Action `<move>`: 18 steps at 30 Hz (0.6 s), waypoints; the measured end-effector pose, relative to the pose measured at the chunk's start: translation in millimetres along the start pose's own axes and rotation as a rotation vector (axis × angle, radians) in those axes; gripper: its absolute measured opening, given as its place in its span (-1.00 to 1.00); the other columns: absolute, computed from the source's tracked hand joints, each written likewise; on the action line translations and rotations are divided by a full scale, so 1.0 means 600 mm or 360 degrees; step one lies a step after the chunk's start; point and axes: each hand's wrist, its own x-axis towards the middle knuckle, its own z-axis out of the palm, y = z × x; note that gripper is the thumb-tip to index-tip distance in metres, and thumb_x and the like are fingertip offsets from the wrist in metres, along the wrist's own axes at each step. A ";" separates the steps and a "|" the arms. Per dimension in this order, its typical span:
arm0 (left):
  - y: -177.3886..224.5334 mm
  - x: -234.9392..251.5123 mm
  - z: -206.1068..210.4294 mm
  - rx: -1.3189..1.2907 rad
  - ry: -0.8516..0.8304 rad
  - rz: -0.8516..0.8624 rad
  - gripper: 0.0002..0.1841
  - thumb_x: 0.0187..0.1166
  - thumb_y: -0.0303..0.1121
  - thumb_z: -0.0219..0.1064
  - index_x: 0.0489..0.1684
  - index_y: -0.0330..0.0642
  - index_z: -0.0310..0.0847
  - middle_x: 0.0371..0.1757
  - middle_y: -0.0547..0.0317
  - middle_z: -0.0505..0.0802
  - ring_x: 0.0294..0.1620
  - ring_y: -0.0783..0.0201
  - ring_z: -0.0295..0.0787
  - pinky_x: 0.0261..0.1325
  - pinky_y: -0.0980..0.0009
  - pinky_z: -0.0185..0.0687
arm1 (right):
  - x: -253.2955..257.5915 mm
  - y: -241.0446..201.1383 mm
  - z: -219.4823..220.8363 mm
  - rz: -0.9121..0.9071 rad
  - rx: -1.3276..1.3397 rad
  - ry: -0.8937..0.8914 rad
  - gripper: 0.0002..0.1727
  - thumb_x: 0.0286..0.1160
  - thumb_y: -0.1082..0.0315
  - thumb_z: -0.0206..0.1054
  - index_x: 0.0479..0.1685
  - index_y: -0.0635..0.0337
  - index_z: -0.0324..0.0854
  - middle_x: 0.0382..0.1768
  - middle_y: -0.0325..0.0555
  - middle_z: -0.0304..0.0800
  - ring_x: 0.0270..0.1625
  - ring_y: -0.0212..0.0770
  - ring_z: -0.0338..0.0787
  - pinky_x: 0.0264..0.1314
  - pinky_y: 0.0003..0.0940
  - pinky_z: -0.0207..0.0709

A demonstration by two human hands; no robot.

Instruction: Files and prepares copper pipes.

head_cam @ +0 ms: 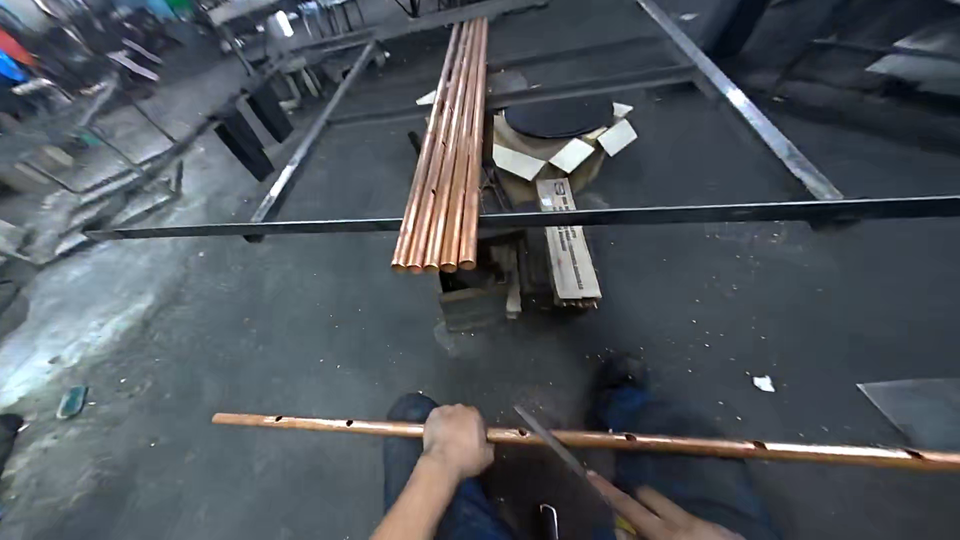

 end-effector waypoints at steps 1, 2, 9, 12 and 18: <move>-0.001 0.002 -0.003 0.0005 -0.0018 -0.0004 -0.54 0.46 0.09 0.29 -0.16 -0.17 0.77 0.02 -0.08 0.90 0.15 -0.13 0.85 0.13 -0.26 0.71 | 0.002 -0.003 -0.001 -0.0037 -0.0026 -0.0002 -0.42 0.79 0.08 0.06 0.80 -0.27 0.35 0.10 0.21 0.79 -0.11 0.26 0.86 -0.20 0.26 0.71; -0.002 0.004 -0.006 0.0006 -0.0042 -0.0002 -0.54 0.45 0.09 0.29 -0.17 -0.17 0.77 0.02 -0.08 0.90 0.14 -0.12 0.86 0.12 -0.26 0.71 | -0.001 -0.007 0.000 -0.0076 -0.0046 0.0006 -0.44 0.79 0.08 0.06 0.78 -0.27 0.38 0.06 0.21 0.79 -0.13 0.26 0.86 -0.22 0.25 0.70; -0.005 0.014 -0.011 -0.0005 -0.0025 -0.0012 -0.59 0.38 0.04 0.32 -0.23 -0.17 0.76 -0.02 -0.05 0.90 0.10 -0.10 0.87 0.07 -0.23 0.72 | 0.060 -0.025 0.031 -0.0137 -0.0143 0.0083 -0.43 0.77 0.13 0.06 0.78 -0.33 0.38 0.03 0.15 0.81 -0.19 0.18 0.86 -0.25 0.15 0.72; -0.005 0.017 -0.008 0.0016 -0.0009 -0.0006 -0.59 0.40 0.04 0.31 -0.23 -0.17 0.76 -0.01 -0.05 0.90 0.10 -0.09 0.87 0.06 -0.22 0.72 | 0.129 -0.048 0.023 0.0007 -0.0228 0.0016 -0.40 0.73 0.09 0.10 0.79 -0.41 0.34 0.13 0.09 0.83 -0.08 0.16 0.89 -0.12 0.15 0.75; -0.012 0.016 -0.015 -0.0029 -0.0071 -0.0028 -0.58 0.38 0.05 0.32 -0.23 -0.18 0.76 -0.01 -0.07 0.90 0.11 -0.11 0.86 0.06 -0.24 0.72 | 0.035 -0.047 0.054 -0.0099 -0.0172 0.0095 -0.43 0.81 0.13 -0.01 0.80 -0.30 0.34 0.01 0.19 0.79 -0.17 0.23 0.85 -0.27 0.18 0.70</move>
